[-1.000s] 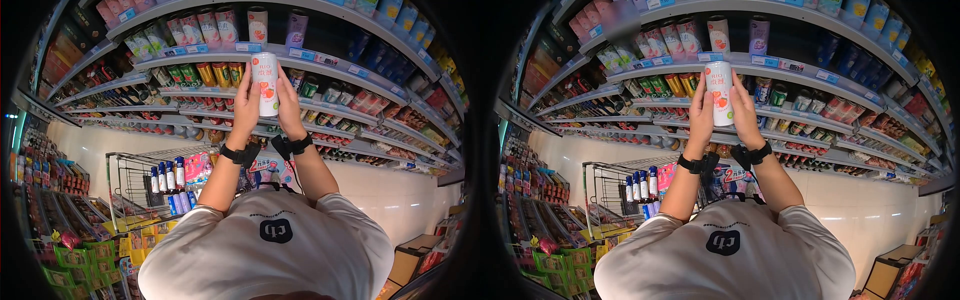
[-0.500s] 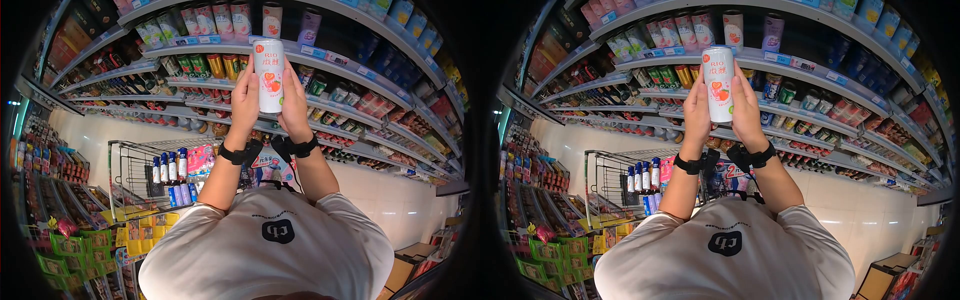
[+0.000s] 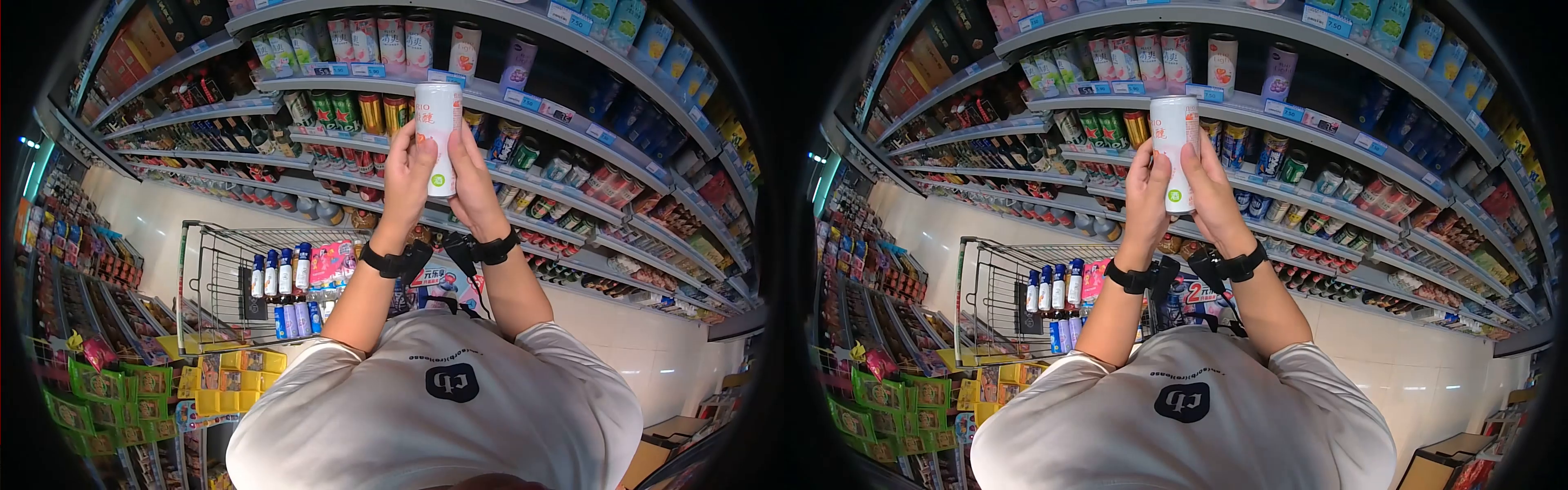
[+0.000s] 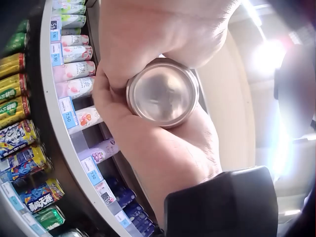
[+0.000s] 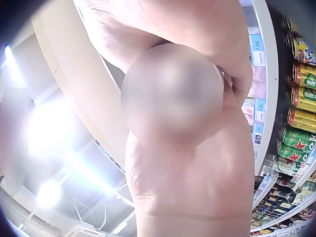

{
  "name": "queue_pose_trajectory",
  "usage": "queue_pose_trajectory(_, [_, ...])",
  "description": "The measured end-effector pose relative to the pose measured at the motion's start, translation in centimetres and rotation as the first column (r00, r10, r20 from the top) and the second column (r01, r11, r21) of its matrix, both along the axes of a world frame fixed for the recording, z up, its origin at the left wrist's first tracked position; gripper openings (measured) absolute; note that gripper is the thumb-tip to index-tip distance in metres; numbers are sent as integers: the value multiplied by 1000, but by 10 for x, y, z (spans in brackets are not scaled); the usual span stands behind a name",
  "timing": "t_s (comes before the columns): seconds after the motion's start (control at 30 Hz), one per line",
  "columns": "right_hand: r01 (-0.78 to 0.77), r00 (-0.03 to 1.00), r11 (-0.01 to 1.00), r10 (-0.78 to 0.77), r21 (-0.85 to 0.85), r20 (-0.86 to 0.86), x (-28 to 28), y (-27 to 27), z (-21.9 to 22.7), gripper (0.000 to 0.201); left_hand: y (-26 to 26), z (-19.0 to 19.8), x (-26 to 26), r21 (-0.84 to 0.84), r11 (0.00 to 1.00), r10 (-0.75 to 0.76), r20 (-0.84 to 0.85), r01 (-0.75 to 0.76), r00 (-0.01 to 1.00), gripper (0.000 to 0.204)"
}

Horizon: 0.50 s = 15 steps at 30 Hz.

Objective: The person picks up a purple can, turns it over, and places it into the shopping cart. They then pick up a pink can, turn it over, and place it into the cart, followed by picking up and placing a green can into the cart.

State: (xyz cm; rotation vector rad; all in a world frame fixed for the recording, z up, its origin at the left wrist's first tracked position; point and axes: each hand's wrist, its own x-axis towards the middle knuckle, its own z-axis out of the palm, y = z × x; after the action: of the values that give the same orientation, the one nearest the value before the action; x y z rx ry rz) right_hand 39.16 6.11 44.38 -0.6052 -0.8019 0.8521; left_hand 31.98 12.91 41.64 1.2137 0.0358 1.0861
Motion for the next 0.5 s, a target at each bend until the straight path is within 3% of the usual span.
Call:
queue_pose_trajectory(0.03, [-3, 1000, 1000, 3, 2, 6, -3, 0, -1, 52, 1, 2, -5, -54, 998, -21, -13, 20, 1000, 50])
queue_pose_trajectory(0.1, [-65, 986, 994, 77, 82, -147, -8, 1, -2, 53, -1, 7, -14, -106, 993, -43, -21, 41, 999, 50])
queue_pose_trajectory(0.17, [-34, 994, 998, 40, 57, -101, -16, -1, -2, 53, -8, 12, -23, -114, 991, 65, -2, -65, 998, 44])
queue_pose_trajectory(0.3, [28, 998, 996, -23, -79, 61, -39, -9, -11, 52, -11, -5, -38, -122, 990, 79, 12, -77, 997, 39])
queue_pose_trajectory(0.5, [30, 1000, 989, -29, -145, 11, -61, -23, -26, 52, -27, -15, -53, -148, 984, 96, -25, -98, 995, 37])
